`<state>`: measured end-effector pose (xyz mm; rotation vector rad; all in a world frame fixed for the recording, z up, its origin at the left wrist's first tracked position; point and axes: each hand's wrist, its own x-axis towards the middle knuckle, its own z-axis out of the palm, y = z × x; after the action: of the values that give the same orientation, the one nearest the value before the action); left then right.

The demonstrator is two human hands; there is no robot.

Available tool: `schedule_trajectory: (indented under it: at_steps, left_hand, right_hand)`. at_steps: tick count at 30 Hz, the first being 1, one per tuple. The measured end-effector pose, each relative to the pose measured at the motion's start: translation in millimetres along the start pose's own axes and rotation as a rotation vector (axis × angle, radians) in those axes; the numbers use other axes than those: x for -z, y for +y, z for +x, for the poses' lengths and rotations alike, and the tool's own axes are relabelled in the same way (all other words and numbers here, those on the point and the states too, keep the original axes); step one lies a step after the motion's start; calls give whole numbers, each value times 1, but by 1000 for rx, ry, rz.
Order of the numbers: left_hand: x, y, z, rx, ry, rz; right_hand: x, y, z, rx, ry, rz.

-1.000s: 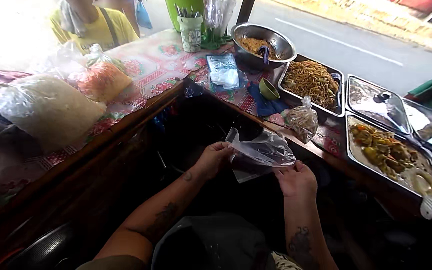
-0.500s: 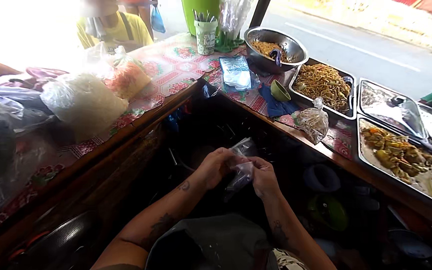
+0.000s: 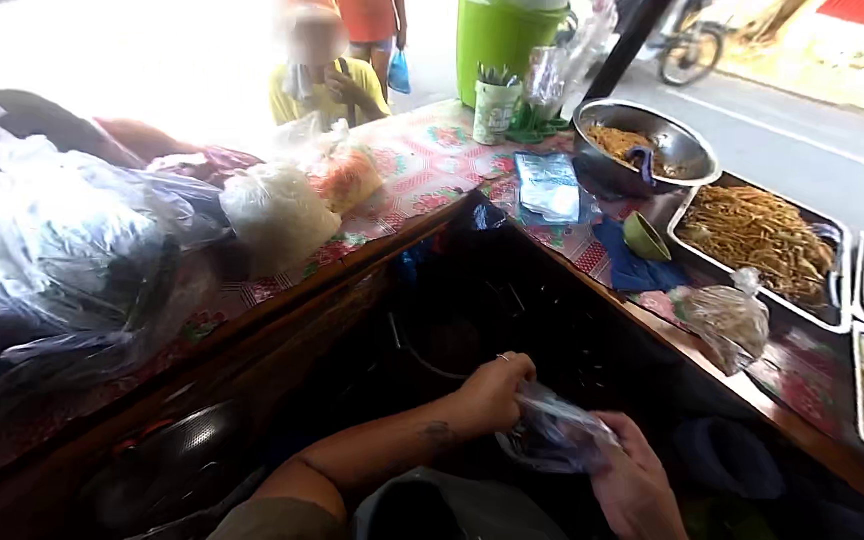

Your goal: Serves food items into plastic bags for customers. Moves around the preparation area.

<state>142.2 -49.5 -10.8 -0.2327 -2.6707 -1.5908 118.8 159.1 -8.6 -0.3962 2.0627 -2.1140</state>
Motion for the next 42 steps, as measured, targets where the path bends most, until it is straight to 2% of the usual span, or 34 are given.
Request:
schedule_trajectory:
  at_steps: [2, 4, 5, 7, 9, 10, 11, 13, 14, 16, 18, 19, 20, 22, 24, 25, 26, 28, 30, 32, 34, 36, 37, 40, 42]
  left_hand:
    - [-3, -18, 9, 221, -2, -86]
    - [-19, -15, 17, 346, -57, -341]
    - [-34, -5, 20, 385, -109, -545]
    - [-71, 12, 20, 437, -342, -1003]
    - [-110, 17, 16, 428, -715, -1209]
    - [-128, 20, 11, 394, -851, -1181]
    - [-147, 27, 9, 369, -912, -1058]
    - [-189, 39, 6, 374, -816, -707]
    - [-211, 37, 6, 410, -726, -608]
    - [-243, 33, 12, 569, -583, -568]
    - [-262, 38, 16, 623, -531, -632]
    - [-269, 43, 13, 591, -536, -685]
    - [-277, 53, 8, 555, -574, -750]
    - [-298, 81, 0, 526, -778, -881]
    - [-323, 105, -8, 421, -1136, -939]
    - [-342, 115, -14, 315, -1283, -920]
    - [-364, 128, -22, 177, -1363, -828]
    - [-419, 151, -41, -142, -1333, -496]
    - [-478, 185, -63, -459, -1277, 2]
    - [-537, 217, -90, -595, -1333, 350]
    - [-588, 231, -116, -679, -1453, 495]
    - [-627, 237, -138, -700, -1532, 564]
    - [-637, 251, -145, -667, -1571, 552]
    - [-663, 295, -156, -661, -1616, 513]
    - [-676, 312, -157, -663, -1584, 578]
  right_hand:
    - [12, -16, -27, -219, -10, 243]
    - [22, -17, -54, -281, -51, 121]
    - [30, -8, -65, -289, -15, -16]
    - [60, 23, -84, -340, 247, -286]
    - [94, 40, -113, -444, 601, -316]
    - [106, 39, -128, -497, 765, -269]
    - [114, 31, -140, -548, 893, -181]
    - [122, 3, -159, -607, 1026, 127]
    - [120, -11, -170, -589, 985, 289]
    - [117, -23, -193, -440, 697, 415]
    - [122, -13, -210, -252, 458, 177]
    - [129, -1, -219, -178, 430, -39]
    - [140, 7, -230, -181, 464, -274]
    - [171, 10, -261, -409, 607, -579]
    - [202, 15, -299, -624, 821, -626]
    - [218, 16, -320, -705, 894, -610]
    - [233, 15, -343, -767, 937, -600]
    - [262, 15, -392, -849, 953, -589]
    - [290, 11, -446, -940, 874, -561]
    - [317, 13, -499, -1034, 758, -526]
    - [339, 12, -547, -1094, 698, -453]
    - [357, 16, -593, -1070, 741, -409]
    - [368, 20, -614, -1024, 818, -385]
    - [403, 44, -677, -808, 1216, -419]
    - [429, 29, -702, -840, 1341, -479]
